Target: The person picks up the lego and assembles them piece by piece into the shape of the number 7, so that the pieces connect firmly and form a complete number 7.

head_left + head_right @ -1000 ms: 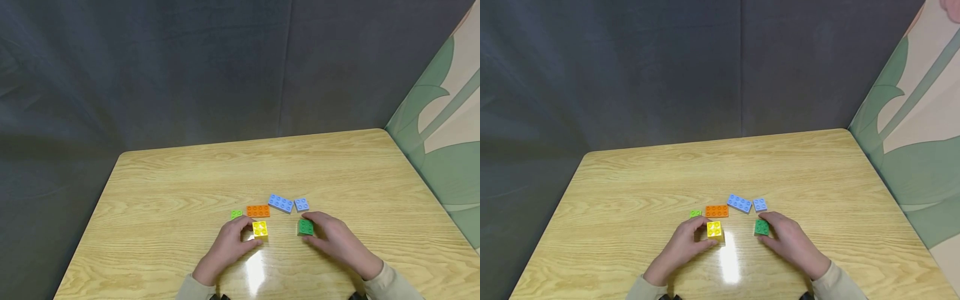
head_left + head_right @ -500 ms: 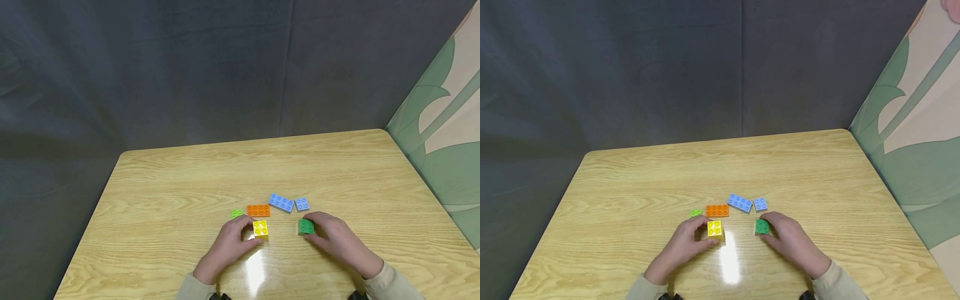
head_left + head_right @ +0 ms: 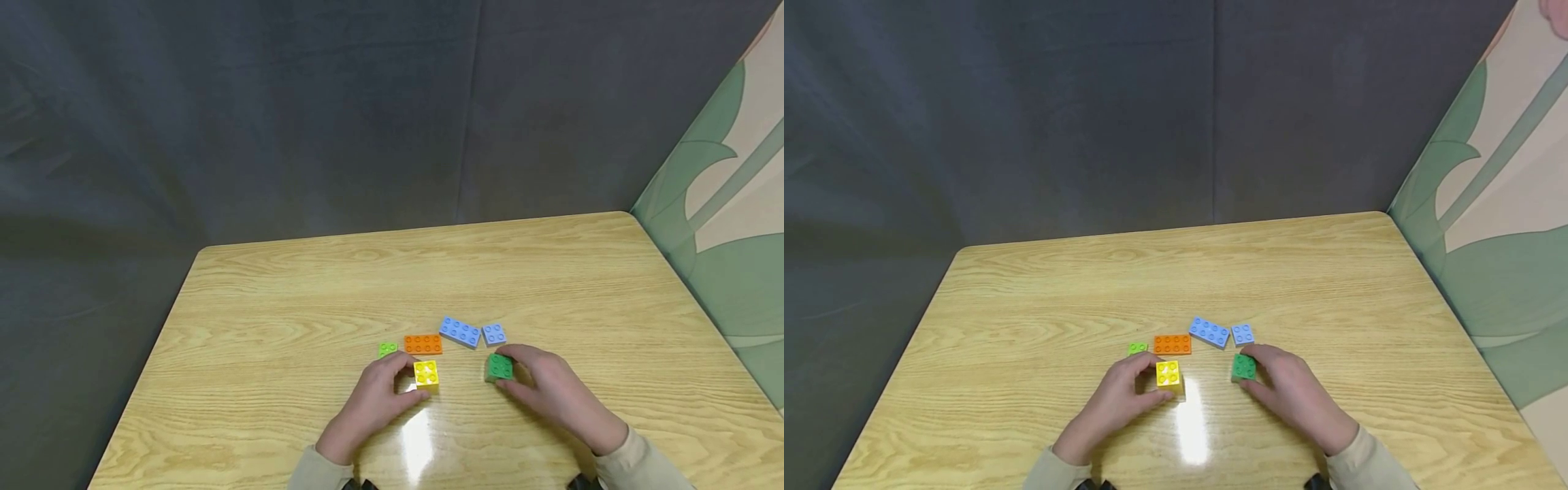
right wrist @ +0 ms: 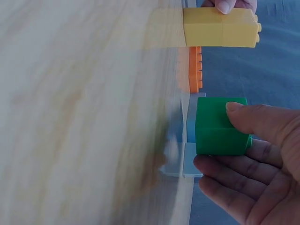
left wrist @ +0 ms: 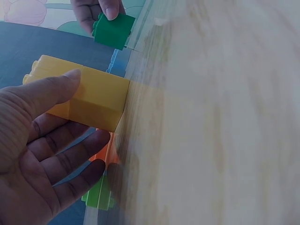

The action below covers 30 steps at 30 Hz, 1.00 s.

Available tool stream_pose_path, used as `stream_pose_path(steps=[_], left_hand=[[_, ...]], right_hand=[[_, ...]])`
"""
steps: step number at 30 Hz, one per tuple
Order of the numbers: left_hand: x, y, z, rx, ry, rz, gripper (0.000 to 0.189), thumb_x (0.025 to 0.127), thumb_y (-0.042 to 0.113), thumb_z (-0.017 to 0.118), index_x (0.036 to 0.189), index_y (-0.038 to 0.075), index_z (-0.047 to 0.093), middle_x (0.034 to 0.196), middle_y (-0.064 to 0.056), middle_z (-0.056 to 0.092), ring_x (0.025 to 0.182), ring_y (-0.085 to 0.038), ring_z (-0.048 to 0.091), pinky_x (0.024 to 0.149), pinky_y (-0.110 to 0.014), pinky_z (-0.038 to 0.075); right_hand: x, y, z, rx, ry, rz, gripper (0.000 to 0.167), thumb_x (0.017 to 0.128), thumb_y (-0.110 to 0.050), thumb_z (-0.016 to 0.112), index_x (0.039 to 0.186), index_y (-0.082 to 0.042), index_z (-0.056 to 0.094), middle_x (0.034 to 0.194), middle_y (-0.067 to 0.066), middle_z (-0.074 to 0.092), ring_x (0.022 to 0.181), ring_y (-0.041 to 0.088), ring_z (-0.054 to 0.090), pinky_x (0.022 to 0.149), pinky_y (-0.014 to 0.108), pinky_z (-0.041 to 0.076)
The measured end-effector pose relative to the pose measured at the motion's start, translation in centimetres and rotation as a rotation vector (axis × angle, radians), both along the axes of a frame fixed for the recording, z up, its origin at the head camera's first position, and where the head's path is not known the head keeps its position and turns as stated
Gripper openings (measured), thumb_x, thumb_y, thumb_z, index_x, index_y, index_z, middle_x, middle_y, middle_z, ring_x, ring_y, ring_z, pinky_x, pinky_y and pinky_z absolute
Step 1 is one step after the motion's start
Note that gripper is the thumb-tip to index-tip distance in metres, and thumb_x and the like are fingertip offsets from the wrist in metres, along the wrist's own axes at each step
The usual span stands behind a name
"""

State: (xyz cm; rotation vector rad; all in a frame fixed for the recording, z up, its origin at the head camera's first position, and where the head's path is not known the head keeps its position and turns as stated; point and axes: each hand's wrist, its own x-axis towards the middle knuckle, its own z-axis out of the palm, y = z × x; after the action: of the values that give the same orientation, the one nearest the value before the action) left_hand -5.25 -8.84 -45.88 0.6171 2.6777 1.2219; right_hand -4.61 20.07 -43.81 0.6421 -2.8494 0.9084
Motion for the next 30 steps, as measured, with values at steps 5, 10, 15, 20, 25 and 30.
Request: stream_pose_path(steps=[5,10,15,20,25,30], left_hand=[[0.0,0.0,0.1,-0.002,0.0,0.0,0.031,0.082,0.03,0.08,0.104,0.016,0.064,0.1,0.01,0.062,0.09,-0.01,0.056,0.082,-0.029,0.049],[0.0,0.0,0.1,-0.006,-0.009,0.002,0.032,0.082,0.031,0.08,0.105,0.016,0.064,0.102,0.01,0.063,0.091,-0.01,0.057,0.083,-0.03,0.049],[0.0,0.1,0.2,-0.01,-0.02,0.003,0.033,0.082,0.031,0.079,0.107,0.015,0.064,0.103,0.009,0.063,0.093,-0.011,0.057,0.085,-0.031,0.049],[0.1,0.1,0.2,-0.016,-0.029,0.004,0.032,0.082,0.031,0.079,0.106,0.015,0.064,0.102,0.009,0.063,0.093,-0.011,0.057,0.084,-0.031,0.049],[0.0,0.1,0.2,-0.018,-0.025,0.005,0.032,0.082,0.032,0.079,0.105,0.015,0.064,0.102,0.009,0.062,0.092,-0.01,0.056,0.084,-0.031,0.049],[0.0,0.1,0.2,-0.015,-0.024,0.004,0.033,0.082,0.032,0.079,0.106,0.015,0.064,0.101,0.01,0.062,0.092,-0.011,0.056,0.084,-0.03,0.048]], right_hand=[[0.0,-0.1,0.5,-0.015,-0.036,-0.013,0.038,0.078,-0.009,0.081,0.113,-0.004,0.067,0.111,0.01,0.07,0.101,0.029,0.066,0.082,0.046,0.055],[0.0,-0.3,0.9,-0.022,-0.033,-0.016,0.04,0.078,-0.009,0.081,0.115,-0.004,0.067,0.112,0.01,0.069,0.102,0.029,0.066,0.083,0.047,0.055],[-0.1,-0.4,1.1,-0.03,-0.006,-0.01,0.039,0.078,-0.01,0.082,0.114,-0.005,0.067,0.11,0.008,0.07,0.1,0.027,0.067,0.082,0.046,0.055],[-0.1,-0.7,1.5,-0.039,0.008,-0.007,0.039,0.079,-0.012,0.081,0.115,-0.006,0.067,0.111,0.007,0.07,0.102,0.027,0.066,0.083,0.047,0.054],[-0.2,-1.0,1.8,-0.055,0.025,0.006,0.04,0.079,-0.011,0.081,0.116,-0.007,0.067,0.112,0.006,0.069,0.102,0.026,0.066,0.084,0.046,0.054],[-0.3,-1.3,2.1,-0.071,0.039,0.016,0.038,0.08,-0.008,0.079,0.116,-0.006,0.067,0.113,0.007,0.069,0.104,0.026,0.066,0.084,0.047,0.054]])
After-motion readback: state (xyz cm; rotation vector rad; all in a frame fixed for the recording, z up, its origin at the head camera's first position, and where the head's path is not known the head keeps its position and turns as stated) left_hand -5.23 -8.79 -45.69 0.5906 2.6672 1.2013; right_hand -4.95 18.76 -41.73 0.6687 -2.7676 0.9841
